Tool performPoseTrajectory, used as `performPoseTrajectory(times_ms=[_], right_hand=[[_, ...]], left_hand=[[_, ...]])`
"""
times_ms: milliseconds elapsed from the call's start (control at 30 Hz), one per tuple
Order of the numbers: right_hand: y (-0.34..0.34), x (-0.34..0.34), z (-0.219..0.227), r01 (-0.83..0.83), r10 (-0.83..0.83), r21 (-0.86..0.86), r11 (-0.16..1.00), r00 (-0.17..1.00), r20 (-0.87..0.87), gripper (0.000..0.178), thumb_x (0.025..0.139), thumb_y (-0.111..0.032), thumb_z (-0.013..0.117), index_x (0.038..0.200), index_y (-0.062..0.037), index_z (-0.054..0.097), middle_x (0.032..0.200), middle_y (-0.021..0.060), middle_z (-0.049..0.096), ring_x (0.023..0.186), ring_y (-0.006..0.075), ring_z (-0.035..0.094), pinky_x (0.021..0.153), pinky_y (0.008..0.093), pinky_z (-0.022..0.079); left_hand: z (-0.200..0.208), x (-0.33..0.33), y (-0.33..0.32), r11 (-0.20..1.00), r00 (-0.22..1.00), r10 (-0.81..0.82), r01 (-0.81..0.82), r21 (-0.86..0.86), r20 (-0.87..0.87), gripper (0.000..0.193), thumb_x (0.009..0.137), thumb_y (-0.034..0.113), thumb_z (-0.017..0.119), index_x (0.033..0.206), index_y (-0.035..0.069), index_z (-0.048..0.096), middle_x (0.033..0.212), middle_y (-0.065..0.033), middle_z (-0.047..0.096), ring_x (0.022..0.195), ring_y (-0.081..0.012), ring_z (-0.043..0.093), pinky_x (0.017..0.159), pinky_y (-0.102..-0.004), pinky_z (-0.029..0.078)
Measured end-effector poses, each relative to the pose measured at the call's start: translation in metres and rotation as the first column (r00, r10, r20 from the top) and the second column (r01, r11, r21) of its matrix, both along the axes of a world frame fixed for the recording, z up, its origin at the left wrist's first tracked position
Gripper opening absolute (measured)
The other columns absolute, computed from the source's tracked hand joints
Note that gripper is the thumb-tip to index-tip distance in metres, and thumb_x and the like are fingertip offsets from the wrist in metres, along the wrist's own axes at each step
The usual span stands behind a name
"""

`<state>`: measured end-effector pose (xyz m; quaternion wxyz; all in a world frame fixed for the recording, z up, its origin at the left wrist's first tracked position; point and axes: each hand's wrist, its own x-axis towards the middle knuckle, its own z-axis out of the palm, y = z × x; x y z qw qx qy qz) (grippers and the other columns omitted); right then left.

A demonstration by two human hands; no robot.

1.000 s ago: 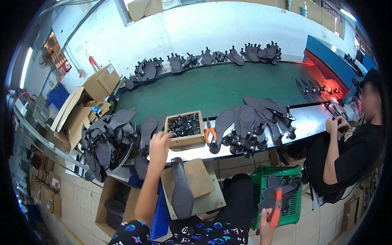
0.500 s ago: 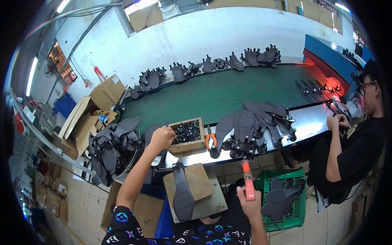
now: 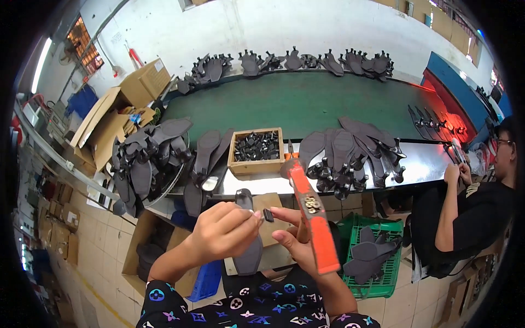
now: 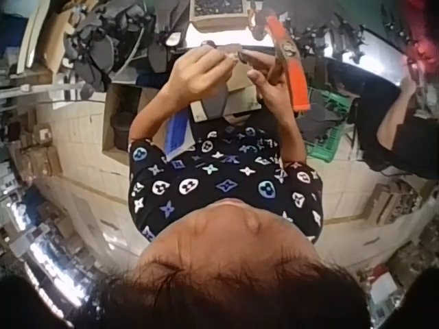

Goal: Manually assemble shoe outsoles and heel components using a hammer and small nails or tacks on a factory production line.

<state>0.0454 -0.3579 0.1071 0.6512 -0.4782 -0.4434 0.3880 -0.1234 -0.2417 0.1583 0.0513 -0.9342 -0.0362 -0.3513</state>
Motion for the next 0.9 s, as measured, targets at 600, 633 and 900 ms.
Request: performPoseTrajectory(times_ms=[600, 633, 900], right_hand=[[-0.004, -0.008, 0.000, -0.115, 0.129, -0.075, 0.991, 0.968, 0.216, 0.023, 0.087, -0.006, 0.072, 0.106, 0.0035, 0.064, 0.099, 0.0149, 0.068, 0.068, 0.0093, 0.061, 0.059, 0.0202, 0.049], [0.001, -0.007, -0.010, -0.108, 0.115, -0.045, 0.993, 0.967, 0.227, 0.022, 0.088, -0.004, 0.071, 0.107, 0.0032, 0.064, 0.100, 0.0129, 0.067, 0.076, 0.0109, 0.063, 0.064, 0.0210, 0.050], [0.082, -0.006, -0.044, -0.110, 0.113, -0.028, 0.994, 0.929, 0.352, 0.025, 0.083, -0.009, 0.072, 0.105, 0.0032, 0.070, 0.083, 0.0088, 0.070, 0.074, 0.0108, 0.063, 0.069, 0.0271, 0.050]], left_hand=[[-0.042, -0.025, -0.043, 0.483, 0.973, 0.070, 0.162, -0.860, 0.222, 0.013, 0.087, 0.006, 0.072, 0.091, -0.002, 0.064, 0.087, -0.0115, 0.060, 0.077, -0.0229, 0.060, 0.069, -0.0308, 0.048], [-0.054, -0.024, -0.033, 0.488, 0.983, 0.134, 0.047, -0.871, 0.128, 0.021, 0.082, 0.009, 0.077, 0.093, -0.001, 0.063, 0.088, -0.0112, 0.059, 0.075, -0.0223, 0.058, 0.068, -0.0308, 0.047], [-0.172, -0.024, 0.080, 0.499, 0.881, 0.468, -0.197, -0.844, 0.071, 0.040, 0.081, 0.027, 0.078, 0.110, 0.001, 0.068, 0.100, -0.0185, 0.070, 0.089, -0.0333, 0.065, 0.083, -0.0398, 0.050]])
